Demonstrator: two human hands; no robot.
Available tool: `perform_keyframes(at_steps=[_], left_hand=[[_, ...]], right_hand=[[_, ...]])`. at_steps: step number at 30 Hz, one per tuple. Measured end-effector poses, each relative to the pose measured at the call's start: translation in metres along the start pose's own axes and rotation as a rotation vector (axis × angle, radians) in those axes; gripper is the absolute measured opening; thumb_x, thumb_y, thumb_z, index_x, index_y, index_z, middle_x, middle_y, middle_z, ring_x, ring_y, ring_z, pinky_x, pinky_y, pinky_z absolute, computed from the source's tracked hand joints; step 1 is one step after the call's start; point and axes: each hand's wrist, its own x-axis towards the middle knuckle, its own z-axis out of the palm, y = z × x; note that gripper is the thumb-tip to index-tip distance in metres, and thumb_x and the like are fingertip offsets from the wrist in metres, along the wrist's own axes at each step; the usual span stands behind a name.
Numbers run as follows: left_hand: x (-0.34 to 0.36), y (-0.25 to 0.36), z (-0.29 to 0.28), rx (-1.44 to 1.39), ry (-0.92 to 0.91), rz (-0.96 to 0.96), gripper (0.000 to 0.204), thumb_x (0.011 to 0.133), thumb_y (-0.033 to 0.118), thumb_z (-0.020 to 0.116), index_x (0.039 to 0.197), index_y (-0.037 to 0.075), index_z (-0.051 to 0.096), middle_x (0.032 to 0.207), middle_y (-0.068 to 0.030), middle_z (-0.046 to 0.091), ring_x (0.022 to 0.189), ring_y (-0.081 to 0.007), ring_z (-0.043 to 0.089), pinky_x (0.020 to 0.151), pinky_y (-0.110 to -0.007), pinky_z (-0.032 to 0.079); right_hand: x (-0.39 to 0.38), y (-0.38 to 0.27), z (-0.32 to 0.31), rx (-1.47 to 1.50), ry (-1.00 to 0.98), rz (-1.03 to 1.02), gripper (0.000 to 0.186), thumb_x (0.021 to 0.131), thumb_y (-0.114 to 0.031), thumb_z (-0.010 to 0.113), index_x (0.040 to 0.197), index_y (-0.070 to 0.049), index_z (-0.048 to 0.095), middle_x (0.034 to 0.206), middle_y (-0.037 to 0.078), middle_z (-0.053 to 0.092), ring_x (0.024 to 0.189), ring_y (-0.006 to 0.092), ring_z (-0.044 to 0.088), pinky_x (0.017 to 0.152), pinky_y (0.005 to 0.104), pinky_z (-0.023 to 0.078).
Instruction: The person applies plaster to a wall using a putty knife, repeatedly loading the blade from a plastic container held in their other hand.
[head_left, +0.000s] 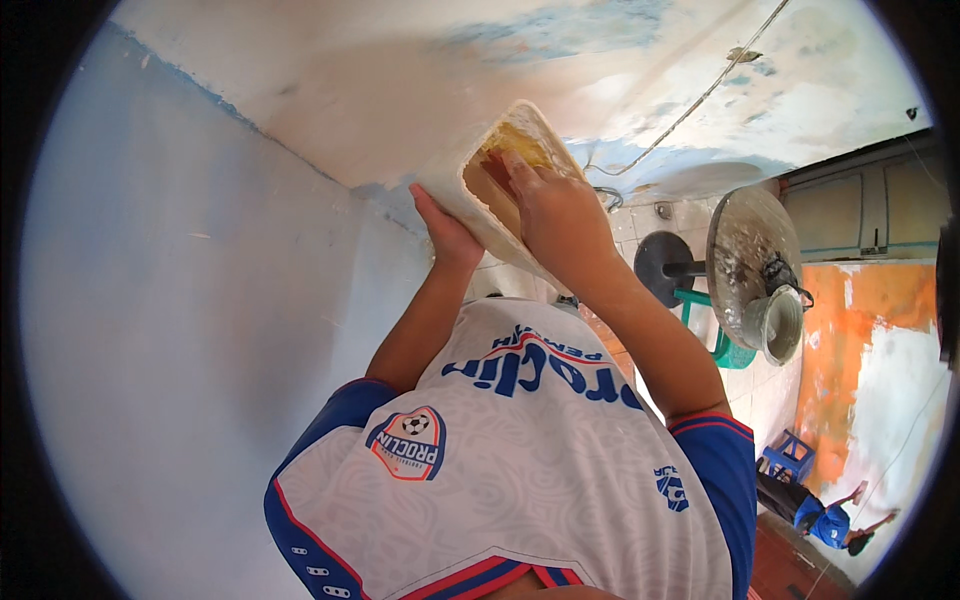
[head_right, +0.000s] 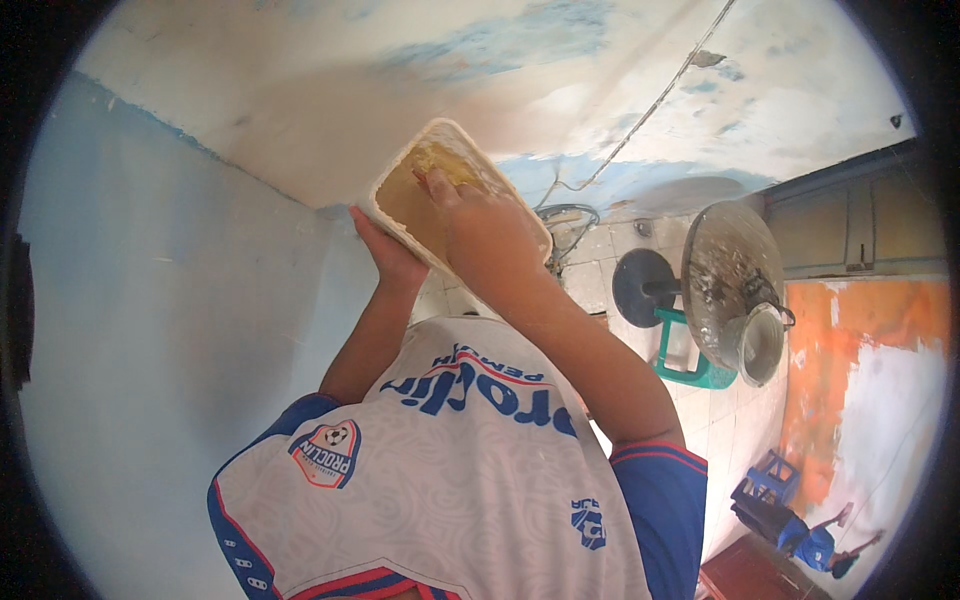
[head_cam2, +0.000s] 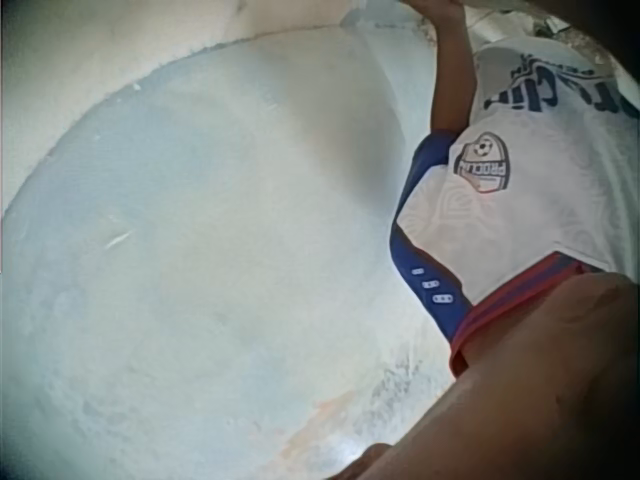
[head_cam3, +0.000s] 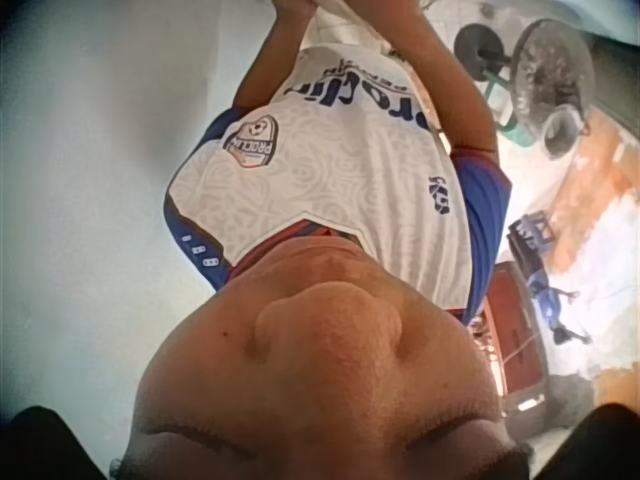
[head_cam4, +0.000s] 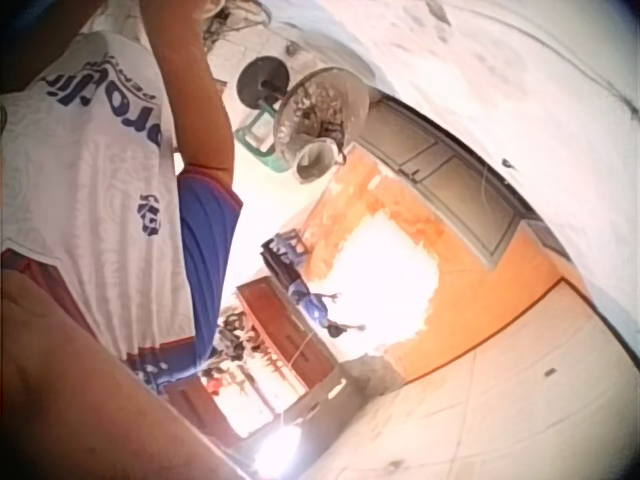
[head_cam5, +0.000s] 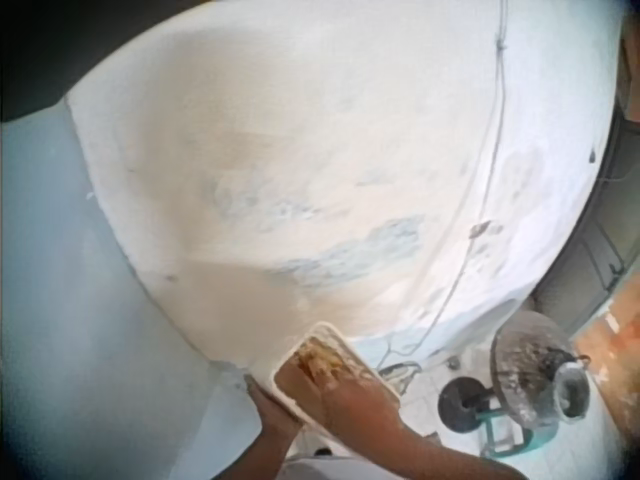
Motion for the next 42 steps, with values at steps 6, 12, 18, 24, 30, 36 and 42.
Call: perform_keyframes(at_steps=[6,12,18,24,30,36,42], left_hand=[[-0.002,0.001,0.006,0.038,0.029,0.005,0.085,0.101,0.078,0.025,0.155,0.014,0.040,0.152,-0.0063,0.049,0.141,-0.0257,0.046,0.118,-0.041,0.038],[0.003,-0.003,-0.004,0.067,0.035,0.022,0.088,0.100,0.079,0.026,0.157,0.013,0.037,0.155,-0.0068,0.046,0.144,-0.0255,0.043,0.120,-0.041,0.036],[0.009,-0.004,-0.005,0.078,0.063,0.008,0.089,0.099,0.081,0.023,0.157,0.014,0.038,0.156,-0.0070,0.045,0.144,-0.0265,0.043,0.121,-0.042,0.035],[0.013,-0.012,-0.009,0.074,0.096,-0.053,0.091,0.097,0.084,0.021,0.158,0.018,0.038,0.158,-0.0061,0.044,0.145,-0.0274,0.043,0.121,-0.044,0.035],[0.014,-0.010,-0.004,0.049,0.034,-0.091,0.090,0.097,0.084,0.021,0.159,0.019,0.036,0.159,-0.0063,0.043,0.146,-0.0277,0.041,0.121,-0.045,0.035],[0.018,-0.016,0.000,0.038,0.074,-0.110,0.089,0.100,0.081,0.022,0.155,0.014,0.040,0.154,-0.0073,0.048,0.142,-0.0268,0.045,0.119,-0.042,0.037],[0.021,-0.022,-0.005,0.027,0.112,-0.132,0.088,0.099,0.081,0.024,0.155,0.014,0.041,0.152,-0.0068,0.049,0.141,-0.0268,0.046,0.118,-0.042,0.037]], right_hand=[[0.009,0.012,0.002,-0.037,-0.047,-0.130,0.049,0.090,-0.007,0.063,0.138,-0.001,0.060,0.080,0.019,0.072,0.072,0.0363,0.072,0.069,0.0456,0.058],[0.022,0.016,-0.001,-0.095,-0.168,-0.109,0.051,0.087,-0.005,0.061,0.138,0.001,0.057,0.085,0.020,0.072,0.075,0.0349,0.073,0.069,0.0448,0.058],[0.026,0.020,0.012,-0.122,-0.179,-0.114,0.054,0.087,-0.005,0.061,0.141,0.001,0.055,0.084,0.019,0.072,0.075,0.0349,0.073,0.068,0.0439,0.059],[0.027,0.022,0.017,-0.225,-0.227,-0.128,0.056,0.086,-0.003,0.062,0.141,0.001,0.055,0.091,0.019,0.072,0.078,0.0350,0.073,0.069,0.0424,0.059],[0.033,0.026,0.016,-0.234,-0.286,-0.151,0.059,0.083,-0.003,0.065,0.141,0.001,0.055,0.090,0.020,0.072,0.079,0.0357,0.074,0.070,0.0423,0.060],[0.026,0.035,0.017,-0.228,-0.201,-0.128,0.057,0.084,-0.004,0.064,0.141,-0.001,0.056,0.090,0.019,0.072,0.078,0.0348,0.074,0.069,0.0428,0.060],[0.022,0.043,0.016,-0.221,-0.181,-0.077,0.053,0.088,-0.005,0.059,0.139,0.004,0.057,0.083,0.017,0.072,0.077,0.0334,0.074,0.067,0.0427,0.061]])
